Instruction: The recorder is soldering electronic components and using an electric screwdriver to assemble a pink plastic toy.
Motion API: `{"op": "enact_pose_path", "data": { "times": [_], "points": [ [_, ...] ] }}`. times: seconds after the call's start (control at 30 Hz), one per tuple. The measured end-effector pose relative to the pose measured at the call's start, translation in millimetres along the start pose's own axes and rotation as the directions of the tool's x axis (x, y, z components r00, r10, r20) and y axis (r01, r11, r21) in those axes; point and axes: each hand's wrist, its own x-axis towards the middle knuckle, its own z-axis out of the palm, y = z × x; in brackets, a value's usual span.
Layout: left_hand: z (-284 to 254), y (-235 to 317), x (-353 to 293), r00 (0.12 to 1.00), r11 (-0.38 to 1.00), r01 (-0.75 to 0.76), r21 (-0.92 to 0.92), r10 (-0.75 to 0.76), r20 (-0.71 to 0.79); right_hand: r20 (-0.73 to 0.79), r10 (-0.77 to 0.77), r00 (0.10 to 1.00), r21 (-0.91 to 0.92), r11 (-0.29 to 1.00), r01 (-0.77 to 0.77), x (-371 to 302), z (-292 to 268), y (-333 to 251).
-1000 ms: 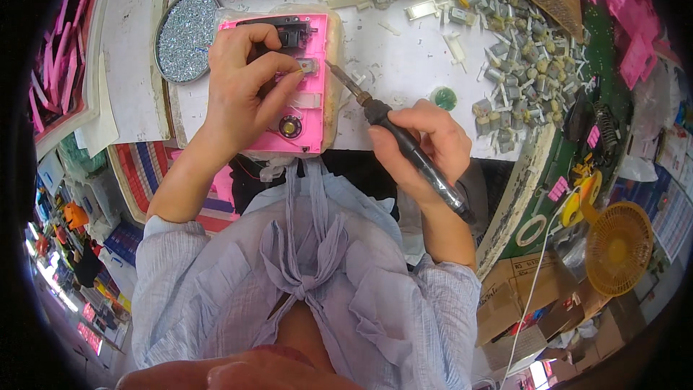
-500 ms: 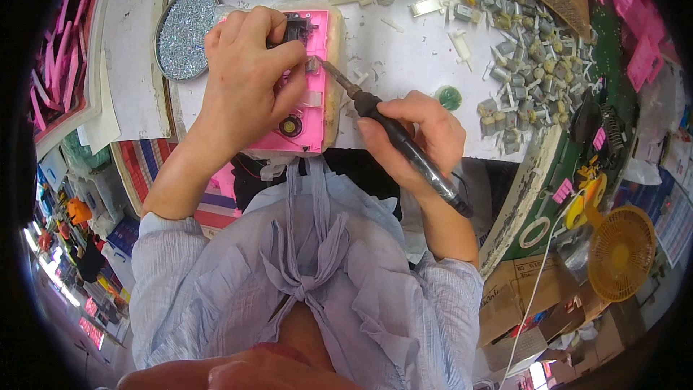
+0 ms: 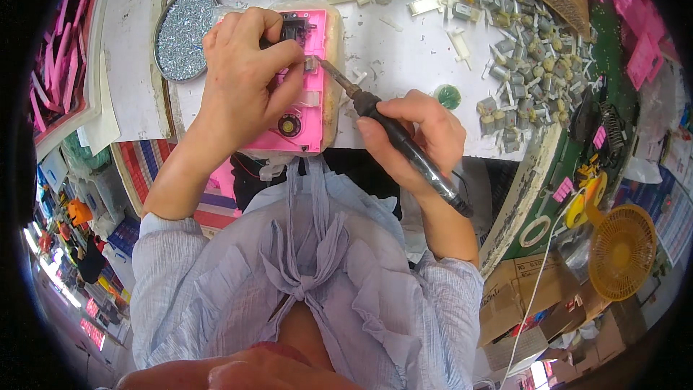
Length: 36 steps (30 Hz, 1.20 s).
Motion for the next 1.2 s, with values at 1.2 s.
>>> {"op": "enact_pose_path", "data": {
  "times": [1.2],
  "points": [
    [-5.5, 3.2, 5.4, 0.997, 0.995, -0.043, 0.095, 0.037, 0.063, 0.055, -0.239, 0.97, -0.114, 0.963, 0.244, 9.6, -6.7, -1.1]
  ]
}}
